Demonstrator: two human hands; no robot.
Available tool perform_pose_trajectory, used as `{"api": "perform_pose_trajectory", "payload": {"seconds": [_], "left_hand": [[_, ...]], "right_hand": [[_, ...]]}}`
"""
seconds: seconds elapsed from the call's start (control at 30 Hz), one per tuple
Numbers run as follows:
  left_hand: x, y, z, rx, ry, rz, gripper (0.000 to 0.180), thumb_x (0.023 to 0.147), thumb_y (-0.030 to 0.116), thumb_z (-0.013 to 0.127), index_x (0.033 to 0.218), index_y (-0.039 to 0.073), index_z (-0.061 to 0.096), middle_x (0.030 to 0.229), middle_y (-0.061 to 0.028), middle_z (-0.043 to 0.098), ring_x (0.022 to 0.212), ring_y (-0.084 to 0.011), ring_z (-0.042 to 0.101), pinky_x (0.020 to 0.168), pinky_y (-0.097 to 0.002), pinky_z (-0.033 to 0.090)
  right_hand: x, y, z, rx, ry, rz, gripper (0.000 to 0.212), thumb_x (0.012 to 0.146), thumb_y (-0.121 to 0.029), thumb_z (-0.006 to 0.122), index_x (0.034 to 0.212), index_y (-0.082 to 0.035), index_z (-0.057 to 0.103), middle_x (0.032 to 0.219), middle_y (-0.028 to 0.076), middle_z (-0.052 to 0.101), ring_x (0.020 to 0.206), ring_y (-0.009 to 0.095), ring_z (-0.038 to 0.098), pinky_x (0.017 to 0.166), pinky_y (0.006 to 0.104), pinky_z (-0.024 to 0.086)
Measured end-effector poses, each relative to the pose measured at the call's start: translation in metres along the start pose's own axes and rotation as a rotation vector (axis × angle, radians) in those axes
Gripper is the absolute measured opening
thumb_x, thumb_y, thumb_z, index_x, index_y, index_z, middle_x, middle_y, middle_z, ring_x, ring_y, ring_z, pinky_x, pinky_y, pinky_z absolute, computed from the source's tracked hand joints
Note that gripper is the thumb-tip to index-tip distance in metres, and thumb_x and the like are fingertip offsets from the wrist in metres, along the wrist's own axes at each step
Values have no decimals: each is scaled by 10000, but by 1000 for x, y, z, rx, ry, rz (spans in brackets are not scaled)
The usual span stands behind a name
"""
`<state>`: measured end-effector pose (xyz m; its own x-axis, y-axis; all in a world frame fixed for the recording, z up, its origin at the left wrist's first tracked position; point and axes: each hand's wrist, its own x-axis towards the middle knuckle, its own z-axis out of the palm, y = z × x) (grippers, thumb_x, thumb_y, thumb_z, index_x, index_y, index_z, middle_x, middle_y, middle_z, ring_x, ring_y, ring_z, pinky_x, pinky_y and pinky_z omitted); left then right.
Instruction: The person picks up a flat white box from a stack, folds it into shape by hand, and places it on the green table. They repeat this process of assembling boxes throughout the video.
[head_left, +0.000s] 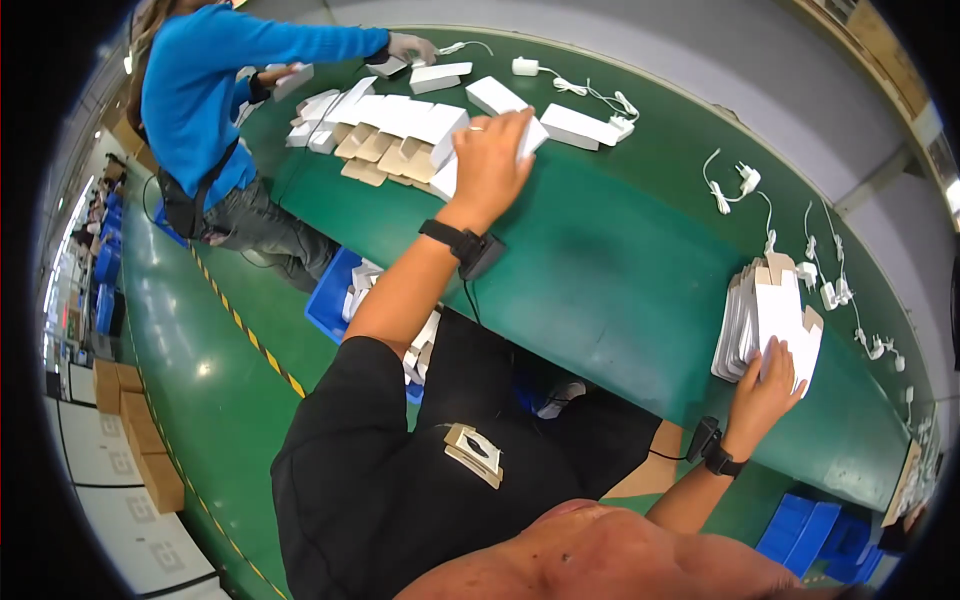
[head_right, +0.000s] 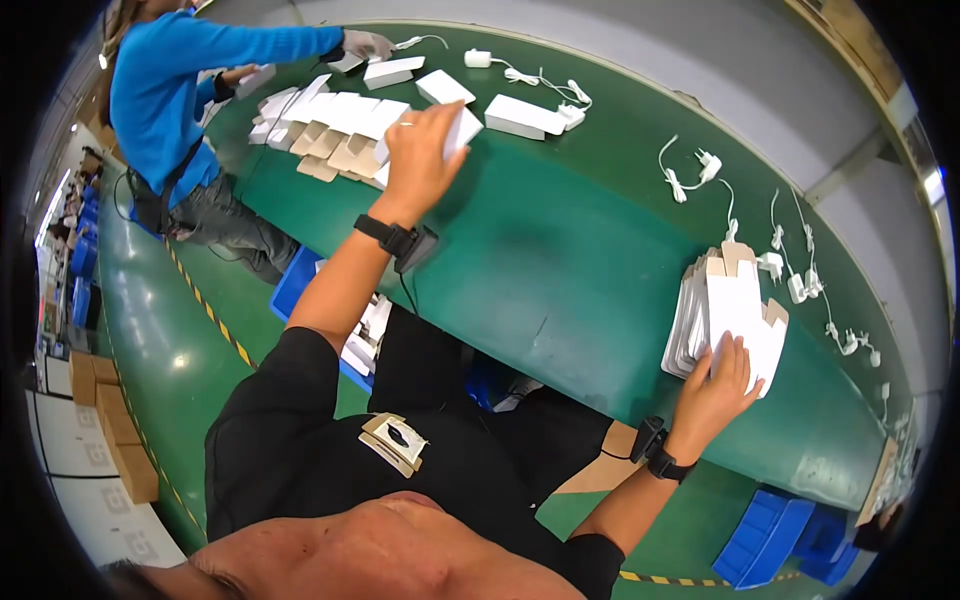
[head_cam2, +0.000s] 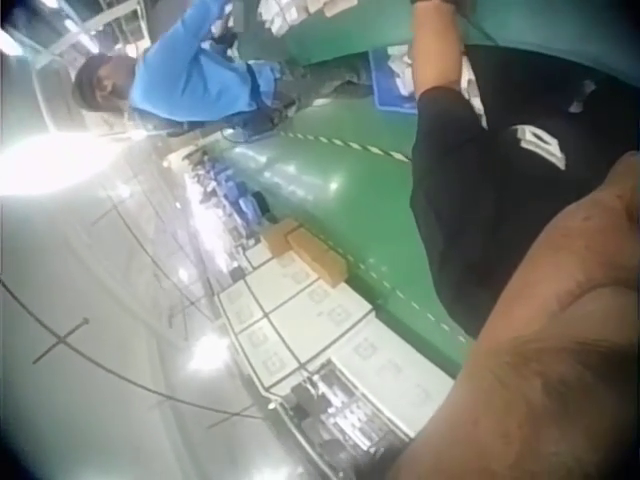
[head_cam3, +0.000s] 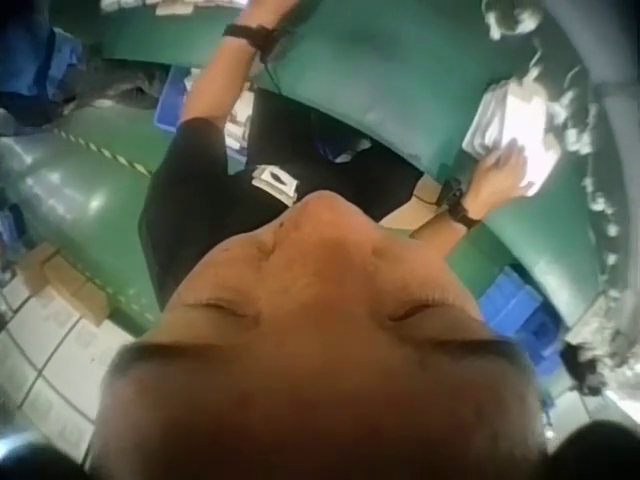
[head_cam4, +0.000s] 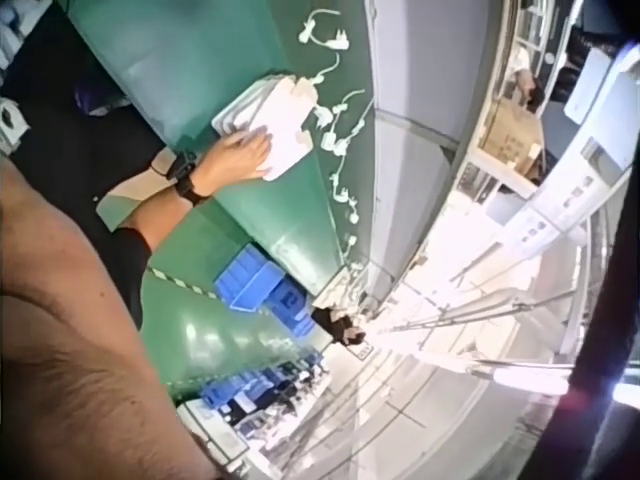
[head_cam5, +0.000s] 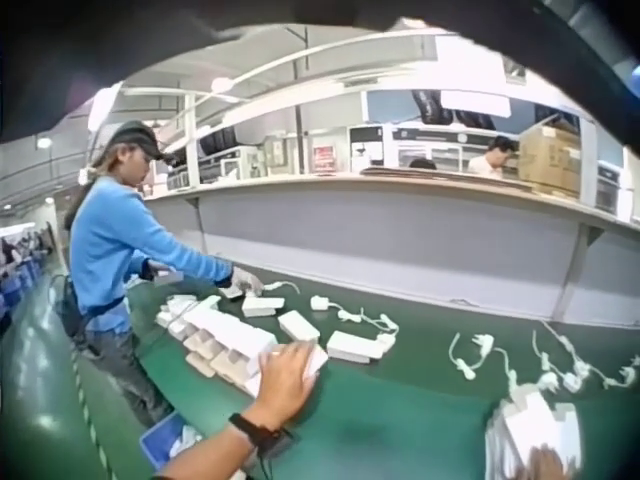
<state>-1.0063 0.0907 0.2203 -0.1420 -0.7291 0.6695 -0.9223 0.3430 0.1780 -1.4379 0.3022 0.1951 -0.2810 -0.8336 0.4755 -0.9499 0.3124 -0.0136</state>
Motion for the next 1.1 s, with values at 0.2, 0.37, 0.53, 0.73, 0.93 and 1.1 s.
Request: {"api": "perform_pose_trajectory", "payload": {"seconds": [0.2, 0.37, 0.53, 0.73, 0.93, 1.1], "left_hand": [[-23, -45, 22, 246, -160, -134, 685, 765, 211, 802, 1401, 180, 548, 1416, -95, 542, 1318, -314, 462, 1111, -567, 267], [-46, -61, 37, 281, -91, -37, 718, 772, 251, 804, 1432, 209, 525, 1456, -111, 502, 1345, -340, 435, 1109, -590, 259], [-35, -69, 52, 310, -72, -102, 733, 797, 302, 807, 1456, 206, 500, 1481, -127, 475, 1364, -363, 423, 1123, -590, 244], [-31, -28, 19, 224, 25, -198, 632, 824, 297, 771, 1396, 142, 547, 1440, -151, 499, 1337, -375, 423, 1101, -604, 266], [-73, 99, -70, -968, -302, 19, 720, 891, 350, 760, 1481, 74, 454, 1505, -187, 453, 1332, -373, 494, 1138, -448, 379], [-98, 155, -44, -1972, -480, -337, 877, 923, 389, 728, 1595, 81, 256, 1504, -153, 451, 1391, -313, 447, 1185, -437, 302]], "right_hand": [[-4, 14, 4, 27, 10, 25, 368, 1005, -269, 593, 1350, -152, 647, 1431, 97, 605, 1358, 279, 529, 1190, 605, 214], [-3, 14, -4, 32, 2, 8, 361, 1009, -271, 589, 1346, -157, 648, 1435, 90, 603, 1361, 272, 527, 1189, 605, 214], [2, 10, -6, 20, -10, 20, 354, 1011, -272, 588, 1340, -156, 649, 1423, 82, 614, 1348, 266, 540, 1186, 607, 216], [5, 15, -15, -22, 40, 26, 312, 1034, -223, 557, 1316, -136, 659, 1326, 71, 677, 1264, 268, 606, 1165, 566, 287], [1, -48, -66, 38, 500, -124, 243, 1038, -84, 539, 1206, -60, 714, 1180, 94, 736, 1102, 297, 684, 959, 416, 521], [-57, -189, -68, 616, 314, -367, 234, 989, -83, 637, 1181, 44, 677, 1068, 189, 741, 933, 327, 727, 820, 403, 576]]}}
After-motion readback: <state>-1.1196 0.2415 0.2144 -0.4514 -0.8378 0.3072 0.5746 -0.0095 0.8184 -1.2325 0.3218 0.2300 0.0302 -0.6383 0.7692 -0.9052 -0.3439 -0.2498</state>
